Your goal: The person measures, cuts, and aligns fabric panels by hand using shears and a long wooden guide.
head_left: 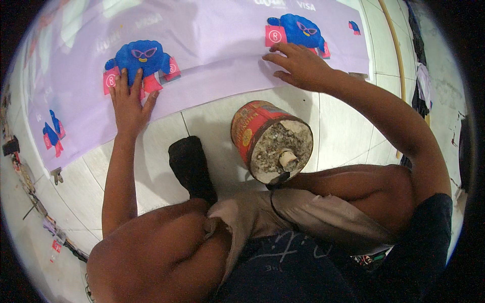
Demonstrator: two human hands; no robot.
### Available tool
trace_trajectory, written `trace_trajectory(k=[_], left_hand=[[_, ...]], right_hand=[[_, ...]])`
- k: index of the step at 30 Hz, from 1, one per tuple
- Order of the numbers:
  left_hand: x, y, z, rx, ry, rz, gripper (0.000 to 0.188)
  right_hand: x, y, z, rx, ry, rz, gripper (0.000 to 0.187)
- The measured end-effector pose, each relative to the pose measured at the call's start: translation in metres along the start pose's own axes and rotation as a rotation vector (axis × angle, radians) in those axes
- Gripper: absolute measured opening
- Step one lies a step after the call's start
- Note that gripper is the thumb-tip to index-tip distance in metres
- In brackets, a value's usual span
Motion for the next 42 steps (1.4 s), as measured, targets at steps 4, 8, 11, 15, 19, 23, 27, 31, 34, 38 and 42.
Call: trace_trajectory(k=[4, 8, 11, 15, 19, 23, 27, 31, 34, 38, 42], left_hand=[[0.007, -0.002, 0.01, 0.003, -0.021, -0.022, 0.067], [0.003, 0.005, 0.006, 0.011, -0.02, -0.004, 0.068], [0.0, 0.005, 0.005, 0.017, -0.026, -0.011, 0.068], [0.004, -0.002, 0.007, 0.005, -0.034, -0.024, 0.069], [0.002, 0.003, 0.006, 0.003, -0.034, -0.056, 0.071], [0.002, 0.001, 0.008, 0.002, -0.041, -0.044, 0.072], [0.001, -0.001, 0.009, -0.001, -0.018, -0.058, 0.075], [0.004, -0.002, 0.01, -0.019, -0.035, -0.03, 0.079], [0.005, 0.0, 0.009, -0.015, -0.037, -0.024, 0.083], [0.007, -0.002, 0.01, -0.015, -0.046, -0.037, 0.085], [0.005, -0.003, 0.011, -0.027, -0.04, -0.022, 0.085]], right_hand=[[0.072, -0.061, 0.019, 0.16, -0.093, -0.41, 0.043], [0.139, -0.072, 0.055, 0.233, -0.523, -0.351, 0.045], [0.155, -0.056, 0.072, 0.222, -0.58, -0.258, 0.039], [0.155, -0.049, 0.077, 0.305, -0.524, -0.237, 0.034], [0.141, -0.059, 0.07, 0.281, -0.374, -0.237, 0.029], [0.117, -0.104, 0.058, 0.149, -0.232, -0.234, 0.031], [0.088, -0.145, 0.044, -0.038, -0.038, -0.263, 0.032], [0.08, -0.155, 0.027, -0.172, -0.002, -0.116, 0.032], [0.068, -0.156, 0.004, -0.208, 0.02, -0.091, 0.034], [0.053, -0.14, -0.029, -0.147, 0.125, -0.124, 0.038], [0.055, -0.127, -0.039, -0.098, 0.165, -0.17, 0.039]])
Point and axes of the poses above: each hand's wrist, its own z-axis away from the middle knuckle, its own y-axis out of the palm, x = y × z, the point moved 10 cm from there along -z, towards the middle knuckle, and after that the axes turned 6 degrees about z, right-handed, at the moved point
